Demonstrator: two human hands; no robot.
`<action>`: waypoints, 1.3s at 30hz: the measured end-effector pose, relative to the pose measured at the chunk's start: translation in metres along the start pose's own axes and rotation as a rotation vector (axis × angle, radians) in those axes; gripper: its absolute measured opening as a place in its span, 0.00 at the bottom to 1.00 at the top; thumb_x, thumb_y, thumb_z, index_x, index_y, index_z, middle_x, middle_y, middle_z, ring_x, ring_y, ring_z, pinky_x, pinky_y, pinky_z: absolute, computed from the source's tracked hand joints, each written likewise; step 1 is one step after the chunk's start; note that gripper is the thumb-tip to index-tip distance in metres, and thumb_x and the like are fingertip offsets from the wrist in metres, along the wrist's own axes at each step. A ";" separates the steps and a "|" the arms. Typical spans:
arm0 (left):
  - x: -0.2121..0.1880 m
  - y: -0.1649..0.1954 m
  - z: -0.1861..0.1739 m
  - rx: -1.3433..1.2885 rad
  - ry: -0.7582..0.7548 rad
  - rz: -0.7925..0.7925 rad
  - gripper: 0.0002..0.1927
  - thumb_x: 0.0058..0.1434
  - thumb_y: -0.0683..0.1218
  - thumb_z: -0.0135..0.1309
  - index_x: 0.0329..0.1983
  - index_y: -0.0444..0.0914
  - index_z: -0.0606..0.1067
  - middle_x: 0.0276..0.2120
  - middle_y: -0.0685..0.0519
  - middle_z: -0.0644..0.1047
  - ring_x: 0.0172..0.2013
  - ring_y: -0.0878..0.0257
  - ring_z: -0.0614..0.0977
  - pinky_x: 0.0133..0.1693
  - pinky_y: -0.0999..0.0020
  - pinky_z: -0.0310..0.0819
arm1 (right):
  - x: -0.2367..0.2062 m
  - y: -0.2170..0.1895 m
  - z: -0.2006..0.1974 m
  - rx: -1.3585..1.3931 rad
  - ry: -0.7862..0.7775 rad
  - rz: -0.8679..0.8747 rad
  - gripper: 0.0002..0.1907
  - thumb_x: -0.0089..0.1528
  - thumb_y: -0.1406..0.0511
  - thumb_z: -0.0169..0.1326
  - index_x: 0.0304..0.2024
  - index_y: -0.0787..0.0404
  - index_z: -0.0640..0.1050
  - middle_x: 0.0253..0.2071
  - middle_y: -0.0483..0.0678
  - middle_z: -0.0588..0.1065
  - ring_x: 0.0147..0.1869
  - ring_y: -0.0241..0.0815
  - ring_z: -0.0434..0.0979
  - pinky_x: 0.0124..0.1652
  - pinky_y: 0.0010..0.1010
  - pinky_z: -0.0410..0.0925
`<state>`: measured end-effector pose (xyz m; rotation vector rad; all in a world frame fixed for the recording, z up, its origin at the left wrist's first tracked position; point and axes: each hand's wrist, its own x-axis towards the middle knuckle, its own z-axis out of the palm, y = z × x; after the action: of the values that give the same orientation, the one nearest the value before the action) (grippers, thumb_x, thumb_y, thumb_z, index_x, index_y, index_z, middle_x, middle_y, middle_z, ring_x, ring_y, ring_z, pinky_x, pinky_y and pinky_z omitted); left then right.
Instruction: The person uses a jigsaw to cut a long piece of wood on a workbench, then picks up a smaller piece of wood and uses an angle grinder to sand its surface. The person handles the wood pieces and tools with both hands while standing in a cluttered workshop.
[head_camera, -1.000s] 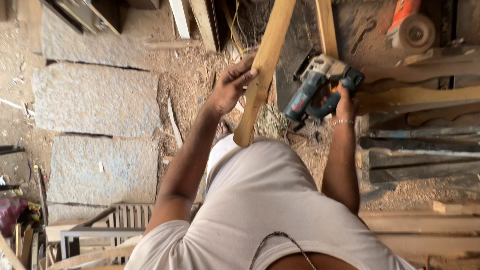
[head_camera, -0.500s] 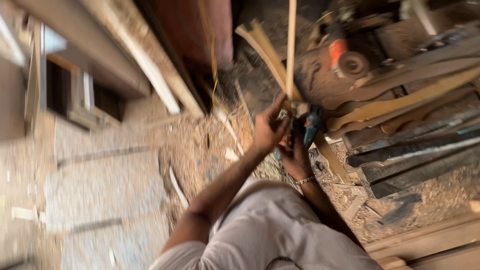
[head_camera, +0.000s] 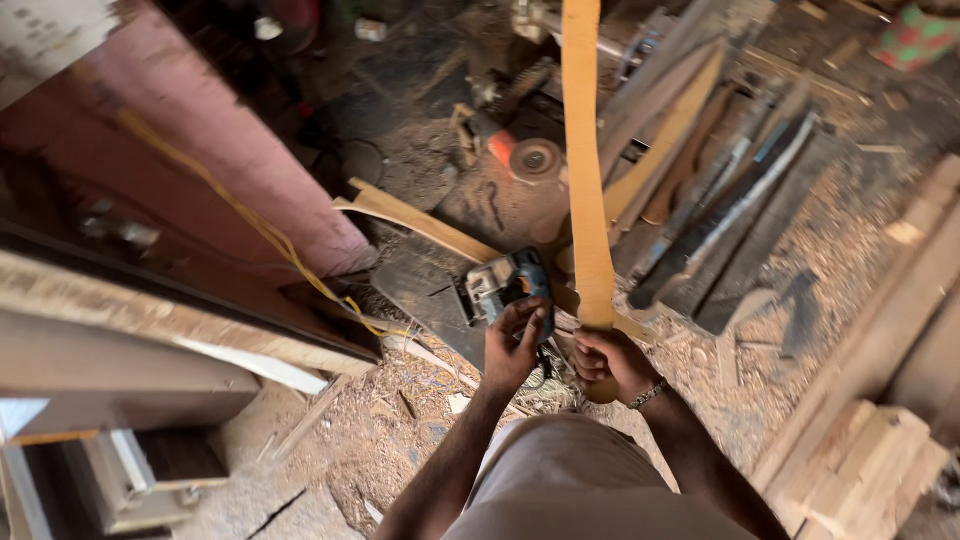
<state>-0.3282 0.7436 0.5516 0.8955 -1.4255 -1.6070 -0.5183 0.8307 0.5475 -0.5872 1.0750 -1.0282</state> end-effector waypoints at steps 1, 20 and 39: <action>0.000 -0.001 0.005 -0.019 -0.044 -0.028 0.16 0.71 0.47 0.52 0.56 0.32 0.74 0.47 0.46 0.82 0.49 0.60 0.84 0.53 0.63 0.82 | -0.006 0.002 -0.002 0.060 -0.001 -0.001 0.17 0.67 0.57 0.48 0.25 0.56 0.65 0.16 0.39 0.57 0.18 0.32 0.56 0.23 0.30 0.59; 0.060 -0.016 0.108 -0.051 -0.173 -0.135 0.30 0.60 0.57 0.62 0.54 0.30 0.72 0.46 0.44 0.80 0.45 0.56 0.83 0.46 0.61 0.80 | -0.040 -0.009 -0.040 -1.169 0.410 -0.951 0.30 0.63 0.61 0.59 0.63 0.68 0.65 0.61 0.63 0.67 0.65 0.61 0.68 0.60 0.49 0.66; 0.274 -0.073 0.160 0.904 -0.229 -0.073 0.38 0.56 0.54 0.66 0.64 0.35 0.65 0.54 0.38 0.76 0.54 0.45 0.79 0.53 0.49 0.73 | -0.072 -0.025 -0.164 -1.301 0.227 -0.367 0.16 0.62 0.62 0.56 0.51 0.61 0.77 0.41 0.52 0.79 0.46 0.54 0.79 0.48 0.46 0.69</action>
<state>-0.5988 0.5700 0.4969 1.2823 -2.3723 -1.0955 -0.6858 0.8969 0.5331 -1.7841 1.8450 -0.5793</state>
